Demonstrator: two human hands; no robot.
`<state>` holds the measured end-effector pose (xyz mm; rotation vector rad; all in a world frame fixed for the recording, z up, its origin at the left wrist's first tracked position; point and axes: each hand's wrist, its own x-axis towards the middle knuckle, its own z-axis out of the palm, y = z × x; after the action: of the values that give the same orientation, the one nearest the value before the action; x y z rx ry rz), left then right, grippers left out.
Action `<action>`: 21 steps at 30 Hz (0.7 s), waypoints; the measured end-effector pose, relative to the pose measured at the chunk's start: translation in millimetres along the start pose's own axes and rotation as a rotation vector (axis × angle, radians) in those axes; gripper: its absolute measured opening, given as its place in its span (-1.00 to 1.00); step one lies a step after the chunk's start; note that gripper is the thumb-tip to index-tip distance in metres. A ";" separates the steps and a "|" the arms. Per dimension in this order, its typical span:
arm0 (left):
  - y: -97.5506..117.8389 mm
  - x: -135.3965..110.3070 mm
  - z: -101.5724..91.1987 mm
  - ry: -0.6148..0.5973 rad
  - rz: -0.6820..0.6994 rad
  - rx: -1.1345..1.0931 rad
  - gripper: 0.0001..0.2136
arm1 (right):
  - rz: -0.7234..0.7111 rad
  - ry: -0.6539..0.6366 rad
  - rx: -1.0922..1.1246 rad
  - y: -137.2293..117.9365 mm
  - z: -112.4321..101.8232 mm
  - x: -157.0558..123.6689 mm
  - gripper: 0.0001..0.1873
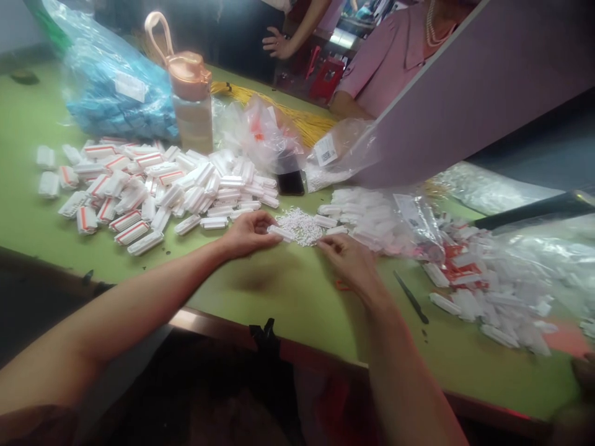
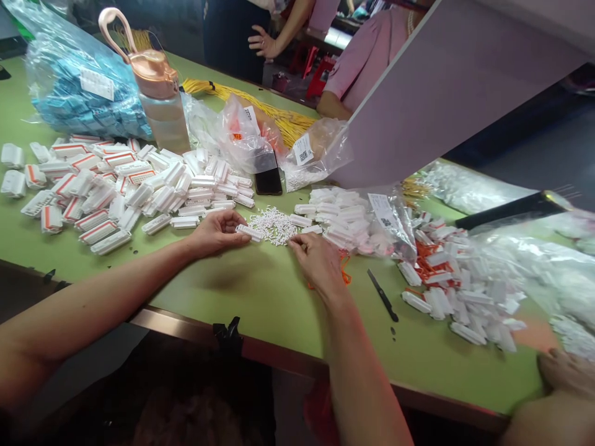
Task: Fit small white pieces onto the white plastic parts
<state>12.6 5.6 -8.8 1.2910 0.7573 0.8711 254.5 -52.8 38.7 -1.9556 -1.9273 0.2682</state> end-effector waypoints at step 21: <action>1.6 -0.8 2.5 -0.039 0.016 0.057 -0.65 | -0.268 0.216 0.348 -31.9 27.5 -8.1 -0.83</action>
<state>14.2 3.8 -6.8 1.3623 0.7464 0.8406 214.0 -57.6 25.3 -1.4274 -1.8318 0.2821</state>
